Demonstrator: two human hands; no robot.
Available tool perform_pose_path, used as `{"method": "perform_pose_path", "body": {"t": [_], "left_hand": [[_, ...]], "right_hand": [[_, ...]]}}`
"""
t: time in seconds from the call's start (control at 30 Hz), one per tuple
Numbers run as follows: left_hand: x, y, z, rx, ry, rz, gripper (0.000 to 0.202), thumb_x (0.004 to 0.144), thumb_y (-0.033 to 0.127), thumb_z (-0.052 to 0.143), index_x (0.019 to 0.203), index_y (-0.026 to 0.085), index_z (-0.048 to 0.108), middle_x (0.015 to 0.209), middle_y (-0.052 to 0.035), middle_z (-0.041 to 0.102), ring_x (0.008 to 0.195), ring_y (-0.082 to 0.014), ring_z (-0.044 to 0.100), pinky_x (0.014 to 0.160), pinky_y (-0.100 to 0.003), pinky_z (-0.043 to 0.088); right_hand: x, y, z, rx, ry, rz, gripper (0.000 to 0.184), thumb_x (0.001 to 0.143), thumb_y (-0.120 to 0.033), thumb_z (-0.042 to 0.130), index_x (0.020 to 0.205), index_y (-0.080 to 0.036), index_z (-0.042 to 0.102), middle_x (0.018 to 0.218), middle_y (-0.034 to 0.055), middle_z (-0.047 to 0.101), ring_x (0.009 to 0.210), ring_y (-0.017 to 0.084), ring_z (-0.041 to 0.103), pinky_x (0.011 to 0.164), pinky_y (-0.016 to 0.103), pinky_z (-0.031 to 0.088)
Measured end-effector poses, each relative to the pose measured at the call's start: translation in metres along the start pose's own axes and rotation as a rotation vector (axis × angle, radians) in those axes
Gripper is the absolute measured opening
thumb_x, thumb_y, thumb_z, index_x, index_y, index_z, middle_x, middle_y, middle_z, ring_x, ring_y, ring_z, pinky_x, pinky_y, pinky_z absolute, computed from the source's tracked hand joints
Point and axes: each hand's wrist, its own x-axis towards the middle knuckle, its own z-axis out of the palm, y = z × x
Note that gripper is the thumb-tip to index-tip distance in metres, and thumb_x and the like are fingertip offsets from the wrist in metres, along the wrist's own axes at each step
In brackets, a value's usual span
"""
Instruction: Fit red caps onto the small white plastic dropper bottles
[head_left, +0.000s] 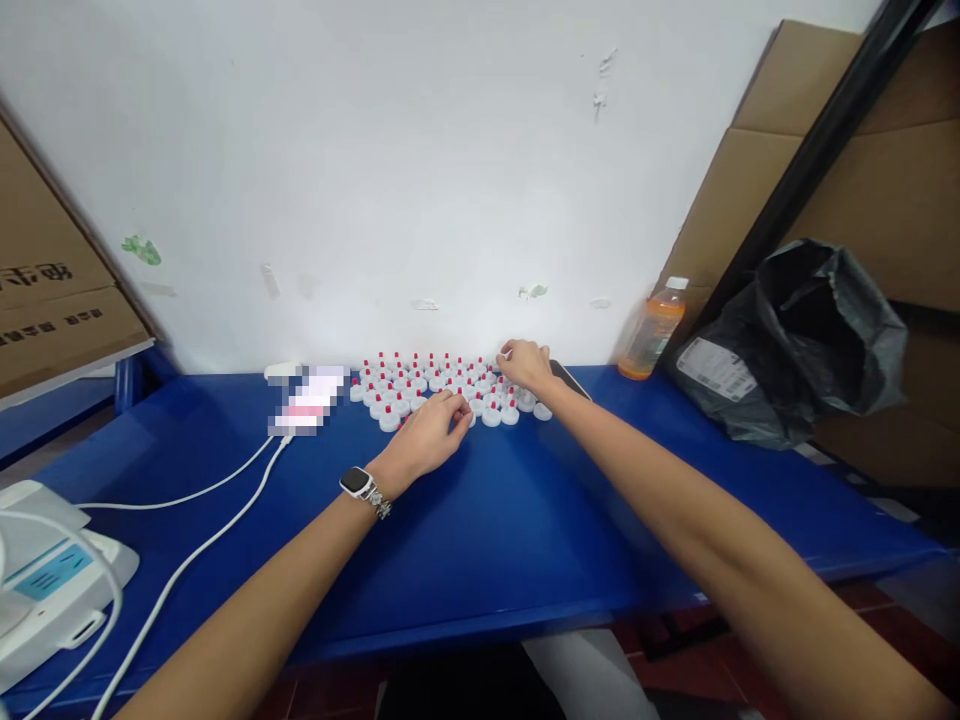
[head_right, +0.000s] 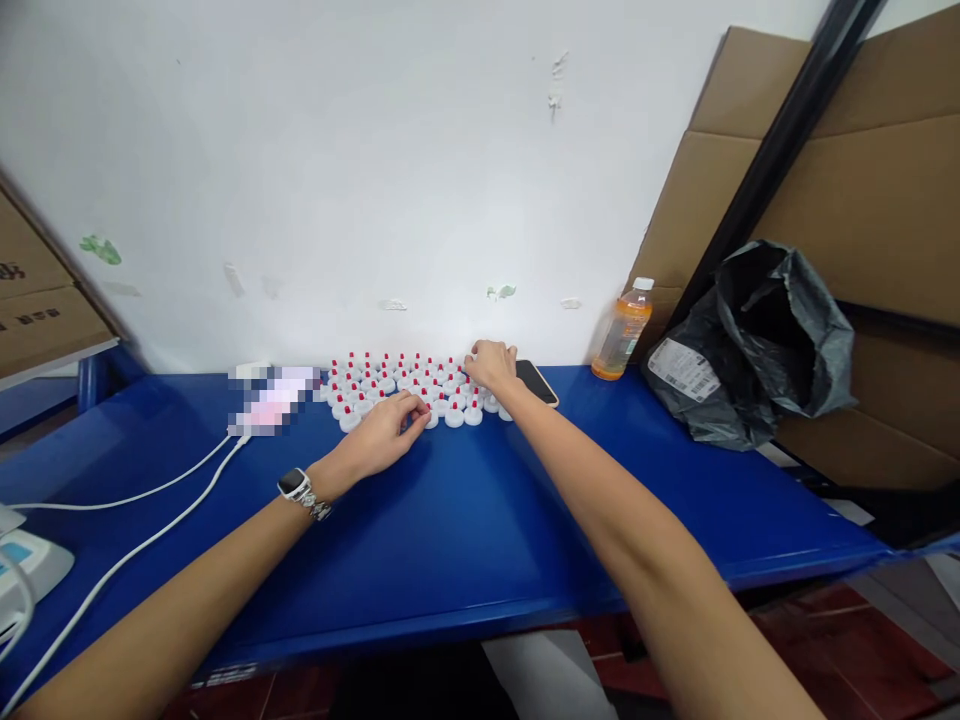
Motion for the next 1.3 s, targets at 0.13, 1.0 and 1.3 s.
{"method": "perform_pose_path", "body": {"t": [0.13,1.0,1.3], "left_hand": [[-0.009,-0.002,-0.002,-0.021,0.051,0.027,0.023,0.099,0.032,0.042,0.092,0.021,0.06,0.093,-0.0052,0.06,0.086,-0.0201,0.058,0.08,-0.036,0.047],[-0.064,-0.034,-0.045,-0.056,0.017,-0.138,0.022,0.099,0.039,0.041,0.104,0.02,0.05,0.093,-0.0058,0.062,0.082,-0.0207,0.059,0.075,-0.035,0.046],[-0.065,-0.02,-0.029,-0.09,-0.008,-0.087,0.023,0.1,0.041,0.039,0.104,0.021,0.049,0.095,-0.0058,0.06,0.083,-0.0205,0.057,0.074,-0.035,0.047]], "right_hand": [[0.022,-0.009,0.016,-0.03,-0.025,0.042,0.021,0.081,-0.022,0.056,0.092,-0.012,0.072,0.096,0.0164,0.073,0.1,0.027,0.062,0.095,0.042,0.03],[-0.113,-0.097,0.01,0.095,-0.045,-0.618,0.012,0.091,-0.023,0.059,0.093,-0.018,0.069,0.092,0.011,0.07,0.098,0.027,0.055,0.092,0.046,0.032],[-0.133,-0.091,-0.001,0.933,-0.073,-0.258,0.022,0.092,-0.036,0.056,0.081,-0.019,0.066,0.078,0.0021,0.07,0.073,0.016,0.059,0.075,0.031,0.044]]}}
